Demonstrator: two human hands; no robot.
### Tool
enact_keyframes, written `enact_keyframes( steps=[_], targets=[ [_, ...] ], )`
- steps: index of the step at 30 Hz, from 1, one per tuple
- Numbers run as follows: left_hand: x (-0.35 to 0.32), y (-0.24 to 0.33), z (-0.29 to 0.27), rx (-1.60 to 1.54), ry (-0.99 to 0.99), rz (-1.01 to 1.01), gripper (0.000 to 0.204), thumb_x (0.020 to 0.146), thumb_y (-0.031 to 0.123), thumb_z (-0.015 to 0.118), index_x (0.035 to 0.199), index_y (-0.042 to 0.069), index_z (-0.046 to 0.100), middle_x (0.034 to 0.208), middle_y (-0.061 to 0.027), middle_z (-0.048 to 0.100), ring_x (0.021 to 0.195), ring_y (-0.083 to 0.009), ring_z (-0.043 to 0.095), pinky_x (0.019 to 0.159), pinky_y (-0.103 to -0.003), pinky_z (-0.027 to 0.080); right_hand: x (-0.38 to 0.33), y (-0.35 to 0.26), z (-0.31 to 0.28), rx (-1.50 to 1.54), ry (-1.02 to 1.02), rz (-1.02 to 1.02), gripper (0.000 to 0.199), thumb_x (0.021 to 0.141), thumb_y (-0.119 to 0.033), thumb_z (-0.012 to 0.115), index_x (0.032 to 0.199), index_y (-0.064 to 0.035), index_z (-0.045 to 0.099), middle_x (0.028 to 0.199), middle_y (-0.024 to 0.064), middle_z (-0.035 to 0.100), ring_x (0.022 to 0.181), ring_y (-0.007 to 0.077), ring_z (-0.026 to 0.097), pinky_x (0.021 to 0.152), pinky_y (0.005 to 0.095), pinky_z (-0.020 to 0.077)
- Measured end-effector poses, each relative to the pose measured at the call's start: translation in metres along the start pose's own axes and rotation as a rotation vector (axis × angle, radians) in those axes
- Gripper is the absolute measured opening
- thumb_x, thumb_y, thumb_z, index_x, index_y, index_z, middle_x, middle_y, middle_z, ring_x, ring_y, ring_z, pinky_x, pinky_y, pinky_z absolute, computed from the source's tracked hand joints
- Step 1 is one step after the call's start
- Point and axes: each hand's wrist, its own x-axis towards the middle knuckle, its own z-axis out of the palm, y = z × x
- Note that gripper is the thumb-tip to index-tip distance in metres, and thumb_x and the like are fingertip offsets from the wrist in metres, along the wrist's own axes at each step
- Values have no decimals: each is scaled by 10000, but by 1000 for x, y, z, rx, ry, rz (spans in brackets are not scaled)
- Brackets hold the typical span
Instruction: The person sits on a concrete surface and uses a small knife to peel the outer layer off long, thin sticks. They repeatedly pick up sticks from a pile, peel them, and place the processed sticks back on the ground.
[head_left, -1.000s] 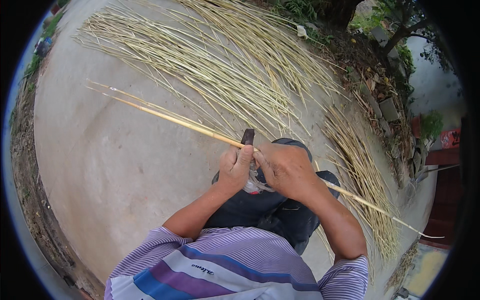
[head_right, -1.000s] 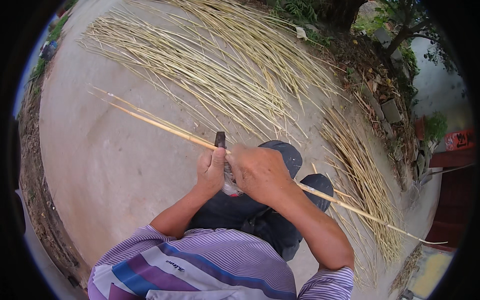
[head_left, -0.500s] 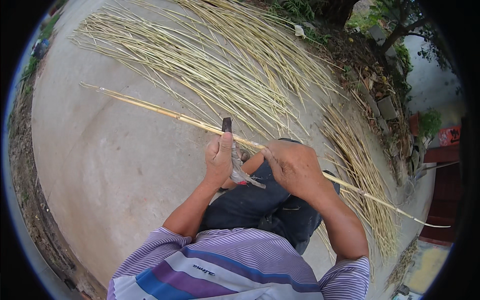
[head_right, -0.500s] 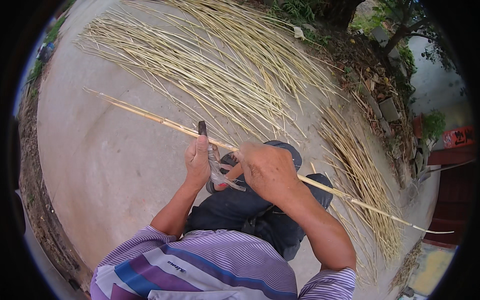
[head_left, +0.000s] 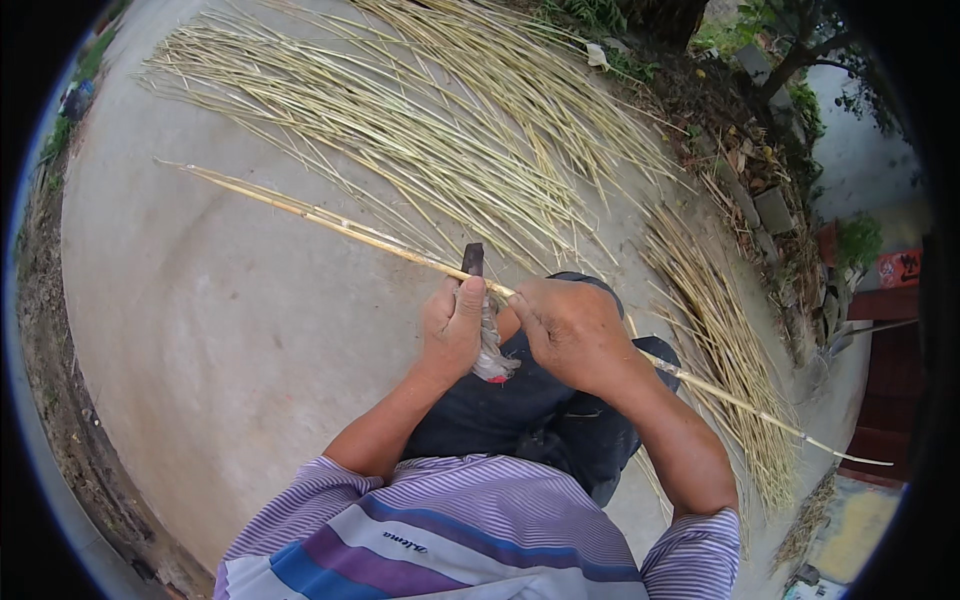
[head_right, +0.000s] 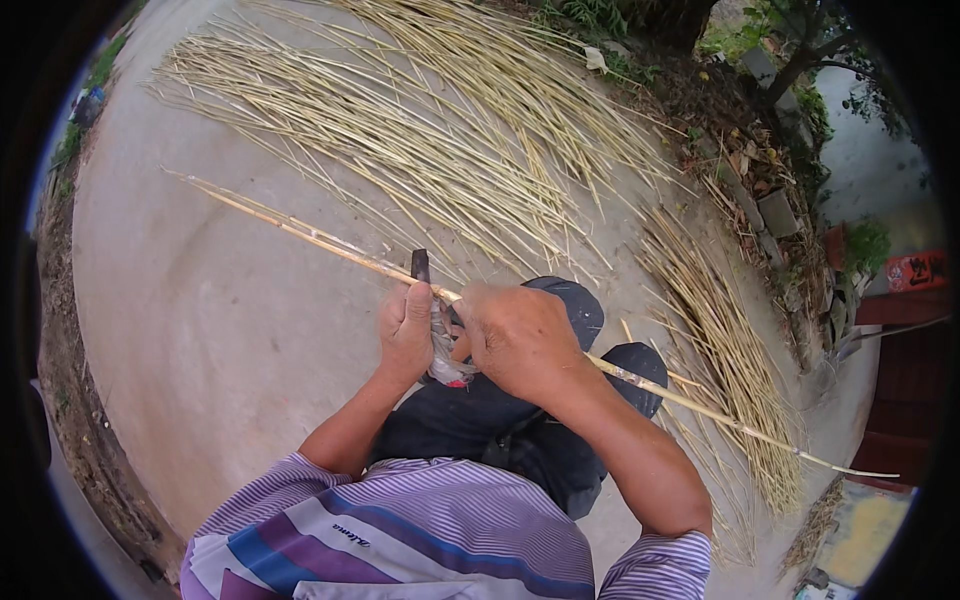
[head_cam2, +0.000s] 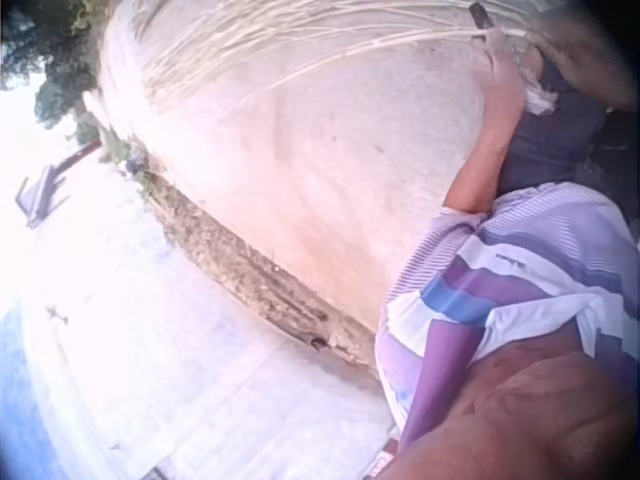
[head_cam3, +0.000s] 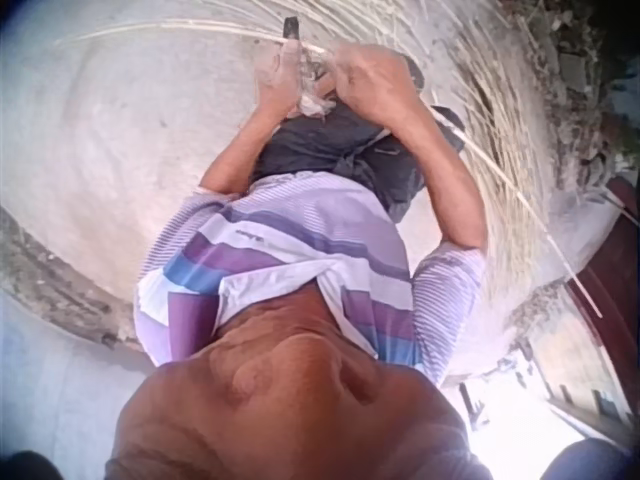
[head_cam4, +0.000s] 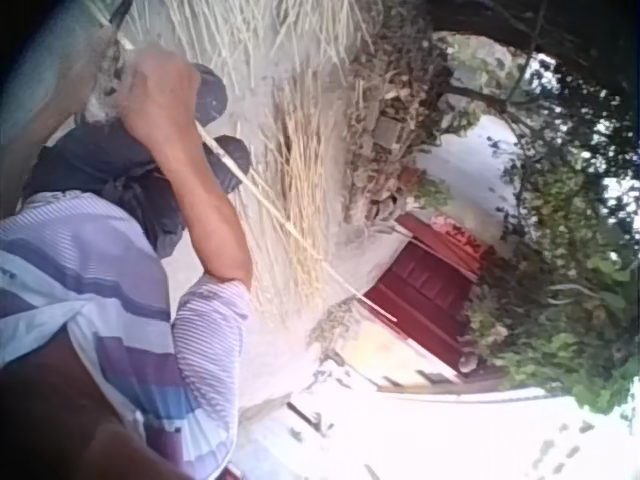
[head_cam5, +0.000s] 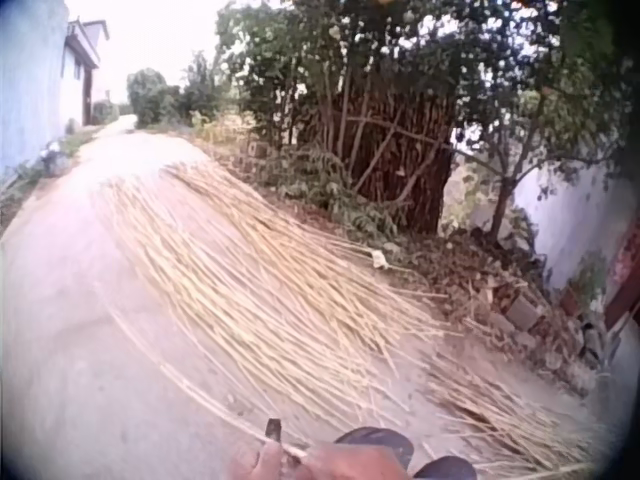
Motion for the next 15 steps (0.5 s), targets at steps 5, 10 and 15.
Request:
enact_keyframes(
  steps=[5,10,15],
  targets=[
    [-8,6,9,175,51,149,423,1028,383,424,818,35,541,659,-16,557,591,-110,535,549,-277,435,-3,-1,10,-35,-40,41,166,845,-171,584,807,-9,592,662,197,627,671,393,642,618,489,495],
    [-17,-5,9,184,19,181,423,1029,344,418,898,-35,554,645,-102,561,584,-190,544,536,-359,411,-6,-4,19,-70,-34,-1,180,844,-177,576,858,2,578,696,210,627,678,394,639,613,491,491],
    [15,-14,-33,-3,11,-24,449,1022,382,434,897,-31,556,656,-77,578,587,-190,546,535,-344,411,-12,-2,0,-63,-24,2,164,873,-157,545,813,-7,575,738,187,642,696,384,635,592,469,489]
  ],
)
